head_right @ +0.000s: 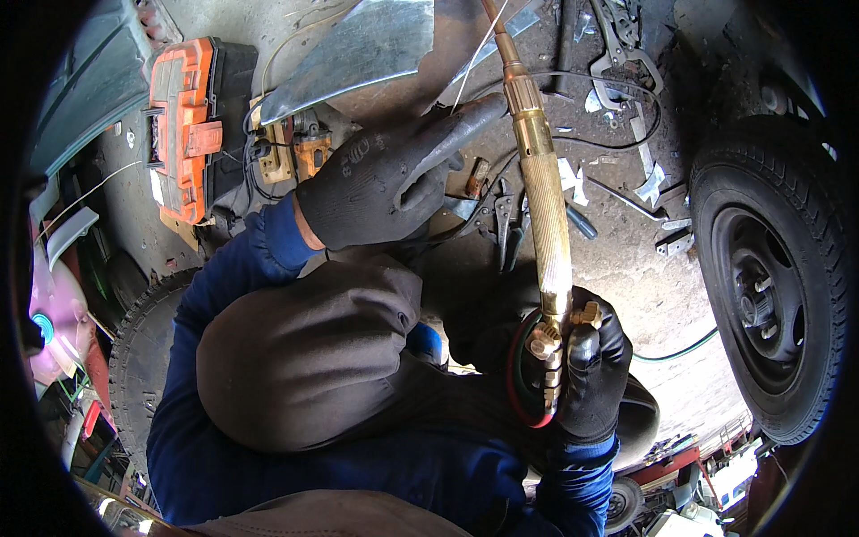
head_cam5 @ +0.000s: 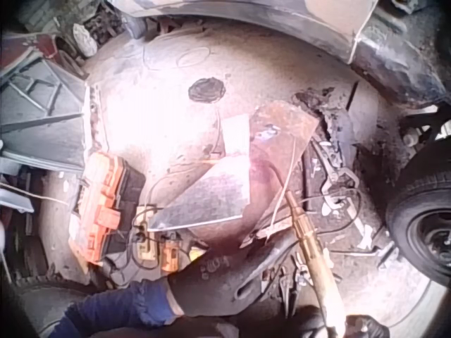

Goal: The person cuts a metal sheet with shears, then uses a welding torch to heat and weld the metal piece. The person handles the metal sheet and welding torch throughout the task.

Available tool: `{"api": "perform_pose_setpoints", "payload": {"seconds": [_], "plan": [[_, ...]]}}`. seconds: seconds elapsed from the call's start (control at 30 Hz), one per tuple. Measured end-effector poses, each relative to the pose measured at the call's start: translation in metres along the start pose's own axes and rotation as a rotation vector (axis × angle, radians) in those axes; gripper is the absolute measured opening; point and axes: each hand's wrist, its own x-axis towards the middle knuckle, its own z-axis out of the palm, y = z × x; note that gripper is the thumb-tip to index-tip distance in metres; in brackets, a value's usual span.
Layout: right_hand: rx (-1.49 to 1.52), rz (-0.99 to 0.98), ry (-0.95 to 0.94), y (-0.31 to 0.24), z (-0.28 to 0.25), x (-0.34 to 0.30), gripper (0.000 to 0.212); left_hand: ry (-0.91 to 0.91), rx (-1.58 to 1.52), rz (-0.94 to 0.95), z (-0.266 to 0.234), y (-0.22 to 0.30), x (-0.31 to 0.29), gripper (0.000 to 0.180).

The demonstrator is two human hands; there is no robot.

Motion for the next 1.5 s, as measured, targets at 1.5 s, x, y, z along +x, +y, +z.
{"api": "perform_pose_setpoints", "payload": {"seconds": [1.5], "plan": [[0.009, -0.015, -0.024, -0.0024, 0.0001, 0.0028, 0.057, -0.127, 0.005, -0.1, -0.0071, 0.0006, -0.003, 0.076]]}}
